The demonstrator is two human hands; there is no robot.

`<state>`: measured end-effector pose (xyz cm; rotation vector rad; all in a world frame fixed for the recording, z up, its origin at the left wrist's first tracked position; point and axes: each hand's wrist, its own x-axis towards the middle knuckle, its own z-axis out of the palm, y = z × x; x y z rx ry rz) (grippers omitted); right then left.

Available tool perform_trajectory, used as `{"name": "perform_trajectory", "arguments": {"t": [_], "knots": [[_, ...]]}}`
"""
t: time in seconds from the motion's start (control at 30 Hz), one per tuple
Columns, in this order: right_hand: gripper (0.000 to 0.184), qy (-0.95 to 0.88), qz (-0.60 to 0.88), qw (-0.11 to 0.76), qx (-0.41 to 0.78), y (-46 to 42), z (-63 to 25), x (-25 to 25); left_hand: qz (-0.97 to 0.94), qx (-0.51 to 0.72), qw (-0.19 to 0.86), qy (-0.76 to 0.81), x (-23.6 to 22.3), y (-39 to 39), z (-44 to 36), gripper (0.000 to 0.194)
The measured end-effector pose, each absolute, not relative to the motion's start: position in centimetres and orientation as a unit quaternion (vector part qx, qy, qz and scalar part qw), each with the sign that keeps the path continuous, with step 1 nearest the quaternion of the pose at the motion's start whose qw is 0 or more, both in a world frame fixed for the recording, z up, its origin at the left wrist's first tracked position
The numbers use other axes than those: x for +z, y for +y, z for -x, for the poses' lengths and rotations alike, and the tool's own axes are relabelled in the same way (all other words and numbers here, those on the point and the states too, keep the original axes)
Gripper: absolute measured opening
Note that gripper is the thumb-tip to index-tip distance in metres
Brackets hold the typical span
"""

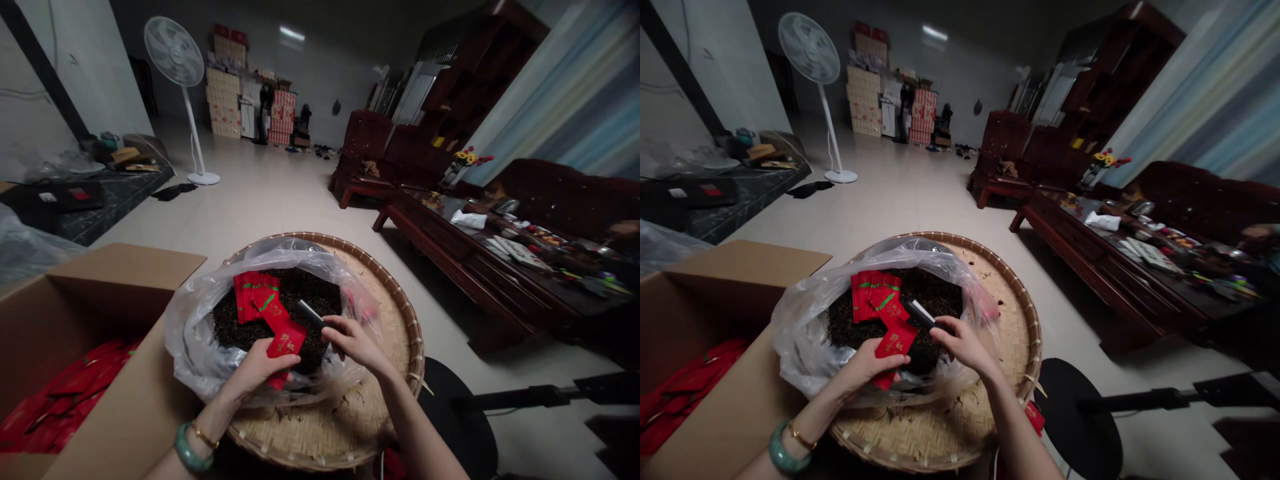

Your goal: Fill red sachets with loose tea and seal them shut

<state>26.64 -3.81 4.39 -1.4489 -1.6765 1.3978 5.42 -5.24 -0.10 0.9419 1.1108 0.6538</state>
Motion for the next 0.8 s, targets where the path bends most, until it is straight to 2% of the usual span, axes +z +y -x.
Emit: {"name": "perform_trajectory", "arguments": {"t": [0.17,0.23,0.47,0.63,0.73,0.8], "knots": [[0.026,-0.733,0.505,0.236,0.389,-4.5,-25.1,4.7,-0.430,0.292,0.698,0.493,-0.1,-5.2,-5.4,0.058],[0.024,-0.744,0.505,0.238,0.368,-4.6,-24.8,4.9,-0.430,0.303,0.696,0.488,-0.2,-5.2,-5.3,0.059],[0.024,-0.727,0.504,0.242,0.399,-4.5,-24.7,4.9,-0.427,0.301,0.694,0.495,-0.5,-5.3,-5.1,0.059],[0.034,-0.653,0.510,0.260,0.495,-3.6,-26.0,2.8,-0.433,0.313,0.690,0.489,-0.9,-5.4,-4.9,0.054],[0.034,-0.665,0.578,0.275,0.385,-2.6,-27.4,0.7,-0.426,0.319,0.684,0.499,-0.9,-5.5,-4.6,0.053],[0.030,-0.689,0.620,0.250,0.281,-2.2,-28.1,-0.3,-0.422,0.320,0.684,0.501,-0.9,-5.6,-4.6,0.054]]}}
